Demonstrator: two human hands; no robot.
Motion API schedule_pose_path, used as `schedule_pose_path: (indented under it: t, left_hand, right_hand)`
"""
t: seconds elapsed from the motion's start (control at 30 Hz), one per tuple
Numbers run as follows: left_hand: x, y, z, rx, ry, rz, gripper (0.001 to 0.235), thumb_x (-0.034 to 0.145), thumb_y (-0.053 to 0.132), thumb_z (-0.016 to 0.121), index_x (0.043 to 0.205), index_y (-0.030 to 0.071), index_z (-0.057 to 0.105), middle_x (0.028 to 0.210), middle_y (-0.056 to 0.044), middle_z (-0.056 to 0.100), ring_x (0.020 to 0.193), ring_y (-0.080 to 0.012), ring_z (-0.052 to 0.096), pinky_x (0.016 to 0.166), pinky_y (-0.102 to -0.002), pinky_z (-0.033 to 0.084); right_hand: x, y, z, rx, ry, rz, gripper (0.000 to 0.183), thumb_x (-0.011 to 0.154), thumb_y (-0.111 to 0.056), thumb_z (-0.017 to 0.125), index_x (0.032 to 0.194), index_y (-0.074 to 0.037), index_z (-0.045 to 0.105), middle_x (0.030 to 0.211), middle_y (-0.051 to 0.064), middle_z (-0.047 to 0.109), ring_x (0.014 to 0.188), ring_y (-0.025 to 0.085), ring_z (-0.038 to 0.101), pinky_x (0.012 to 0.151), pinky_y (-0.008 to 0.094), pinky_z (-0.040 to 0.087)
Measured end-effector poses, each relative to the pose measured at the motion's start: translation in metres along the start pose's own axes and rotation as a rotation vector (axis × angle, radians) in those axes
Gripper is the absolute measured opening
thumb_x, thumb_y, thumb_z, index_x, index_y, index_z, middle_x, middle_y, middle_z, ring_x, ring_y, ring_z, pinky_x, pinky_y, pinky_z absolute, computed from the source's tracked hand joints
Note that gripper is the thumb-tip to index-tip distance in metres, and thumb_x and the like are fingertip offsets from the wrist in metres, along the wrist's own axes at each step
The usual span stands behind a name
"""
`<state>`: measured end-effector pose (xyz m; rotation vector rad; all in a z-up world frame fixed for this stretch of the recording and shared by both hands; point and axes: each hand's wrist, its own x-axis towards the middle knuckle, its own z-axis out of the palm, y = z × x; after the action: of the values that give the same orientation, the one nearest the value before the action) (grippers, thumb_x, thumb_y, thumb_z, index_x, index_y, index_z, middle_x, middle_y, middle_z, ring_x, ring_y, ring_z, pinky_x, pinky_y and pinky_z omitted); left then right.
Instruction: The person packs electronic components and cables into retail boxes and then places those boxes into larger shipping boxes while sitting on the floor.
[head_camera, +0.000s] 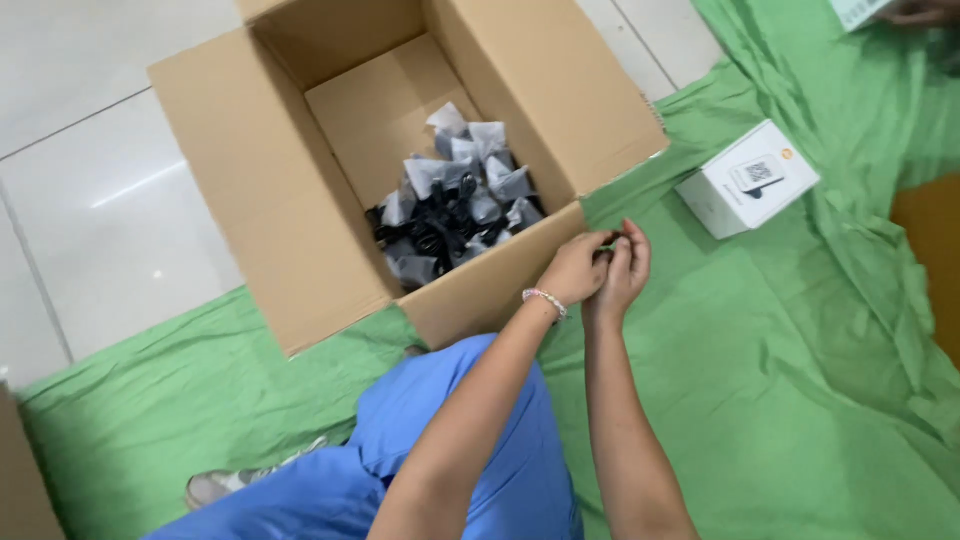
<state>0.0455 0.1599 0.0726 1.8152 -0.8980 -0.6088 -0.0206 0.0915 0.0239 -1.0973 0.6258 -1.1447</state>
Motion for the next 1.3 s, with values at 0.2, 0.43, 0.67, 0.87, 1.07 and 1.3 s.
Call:
schedule_pose_path:
  t: [0.2,0.43,0.67,0.87,1.07,1.3]
  left_hand:
    - [-0.102,0.001,-0.200,-0.030,0.559,0.226,0.036,0.093,0.009,0.066,0.127,-0.001,0.061,0.121,-0.023,0.069,0.111,-0.0369,0.070,0.096,-0.040,0.057]
    - [-0.272,-0.126,-0.321,0.234,0.853,-0.166,0.032,0.090,0.010,0.067,0.121,0.003,0.066,0.115,-0.021,0.072,0.108,-0.0381,0.070,0.093,-0.042,0.057]
    - [-0.385,-0.152,-0.311,0.551,0.762,-0.455,0.062,0.077,0.015,0.078,0.133,0.004,0.054,0.126,-0.021,0.062,0.112,-0.0424,0.062,0.093,-0.050,0.052]
    - [-0.370,-0.121,-0.334,0.559,0.724,-0.485,0.062,0.084,0.011,0.070,0.143,0.013,0.053,0.131,-0.017,0.063,0.112,-0.0399,0.064,0.092,-0.050,0.054]
    - [-0.365,-0.139,-0.351,0.468,0.633,-0.402,0.056,0.080,0.010,0.065,0.135,0.011,0.056,0.124,-0.019,0.063,0.109,-0.0418,0.064,0.091,-0.050,0.053]
    - [-0.352,-0.191,-0.375,0.419,0.495,-0.568,0.047,0.087,0.006,0.055,0.134,0.010,0.062,0.121,-0.020,0.067,0.105,-0.0408,0.067,0.088,-0.050,0.056]
  right_hand:
    - [-0.081,-0.063,0.194,-0.152,-0.667,-0.054,0.016,0.102,-0.002,0.060,0.116,-0.001,0.067,0.120,0.006,0.063,0.114,0.016,0.061,0.102,0.031,0.051]
    - [-0.255,0.006,0.302,-0.279,-1.275,-0.194,0.024,0.094,-0.003,0.064,0.118,-0.003,0.068,0.122,0.014,0.066,0.121,0.029,0.062,0.107,0.037,0.048]
    - [-0.347,0.010,0.271,-0.481,-1.647,-0.525,0.056,0.084,-0.003,0.066,0.138,-0.001,0.054,0.138,0.022,0.058,0.131,0.041,0.053,0.110,0.046,0.044]
    - [-0.366,-0.022,0.276,-0.518,-1.665,-0.488,0.069,0.079,0.002,0.065,0.144,0.005,0.044,0.140,0.028,0.054,0.130,0.045,0.051,0.109,0.047,0.044]
    - [-0.371,0.023,0.279,-0.559,-1.565,-0.355,0.065,0.077,0.004,0.065,0.140,0.004,0.048,0.132,0.029,0.058,0.123,0.047,0.055,0.102,0.048,0.048]
    - [-0.384,0.034,0.318,-0.806,-1.689,-0.100,0.055,0.076,-0.005,0.072,0.127,0.001,0.052,0.122,0.023,0.061,0.117,0.044,0.057,0.099,0.049,0.049]
